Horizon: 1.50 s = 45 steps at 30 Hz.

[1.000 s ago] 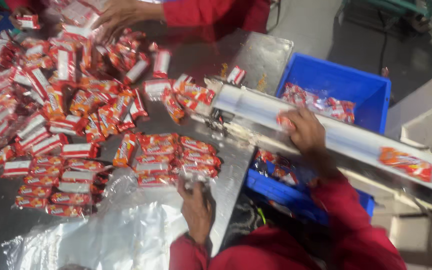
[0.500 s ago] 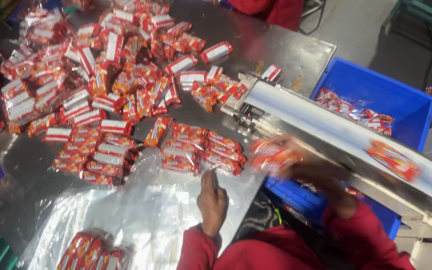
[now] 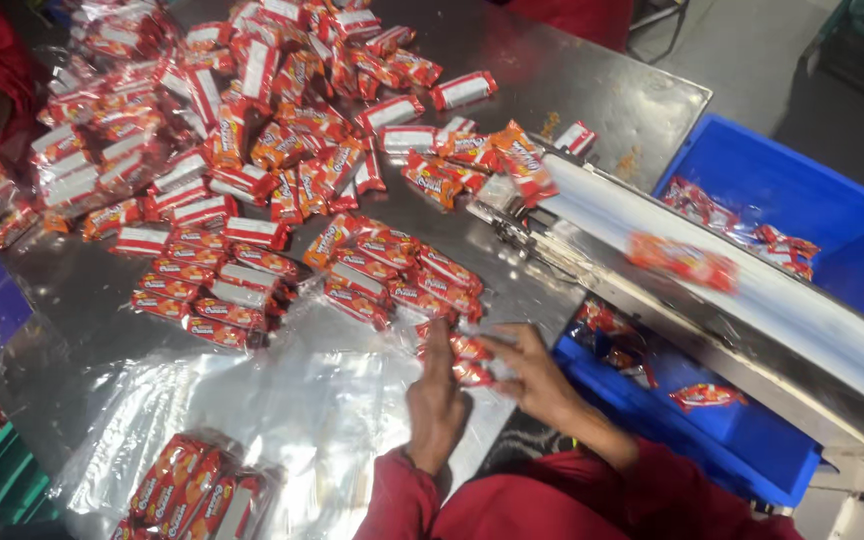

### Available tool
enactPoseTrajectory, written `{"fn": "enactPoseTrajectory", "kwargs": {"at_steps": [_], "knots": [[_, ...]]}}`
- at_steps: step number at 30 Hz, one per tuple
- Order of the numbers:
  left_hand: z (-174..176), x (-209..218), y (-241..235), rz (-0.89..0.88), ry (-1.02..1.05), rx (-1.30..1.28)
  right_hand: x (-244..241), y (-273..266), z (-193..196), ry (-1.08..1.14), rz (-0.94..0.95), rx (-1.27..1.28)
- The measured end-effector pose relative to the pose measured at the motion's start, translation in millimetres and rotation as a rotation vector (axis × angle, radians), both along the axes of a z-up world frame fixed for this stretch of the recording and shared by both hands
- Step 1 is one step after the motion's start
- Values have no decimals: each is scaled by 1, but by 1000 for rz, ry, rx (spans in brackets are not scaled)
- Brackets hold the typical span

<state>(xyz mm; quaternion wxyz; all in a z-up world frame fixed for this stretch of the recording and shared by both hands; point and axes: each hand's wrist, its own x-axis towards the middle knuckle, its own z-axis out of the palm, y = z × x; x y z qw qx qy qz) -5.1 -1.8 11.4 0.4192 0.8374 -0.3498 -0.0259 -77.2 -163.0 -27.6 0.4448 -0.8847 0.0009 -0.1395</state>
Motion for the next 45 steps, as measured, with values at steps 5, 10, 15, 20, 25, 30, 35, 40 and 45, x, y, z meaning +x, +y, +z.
{"fn": "enactPoseTrajectory", "kwargs": {"at_steps": [5,10,15,20,25,30,35,40,45], "knots": [[21,-24,-6,-253,82,-227,12,4,-40,-17,-326,923],[8,3,45,188,-166,278,62,36,-49,-197,-367,448],[-24,-10,61,103,-377,316,117,39,-2,-28,256,220],[-14,-10,73,183,-365,161,47,-55,97,-234,-335,-484],[-14,-12,41,144,-206,115,-12,-170,89,-87,-952,-1062],[-6,0,12,125,75,201,-3,-208,34,-234,-694,-617],[-9,-20,7,51,-33,42,71,-158,46,10,-288,-560],[0,-8,3,145,57,154,80,-131,86,-368,-244,-427],[-8,-10,35,194,74,81,26,-154,99,5,-775,-807]]}}
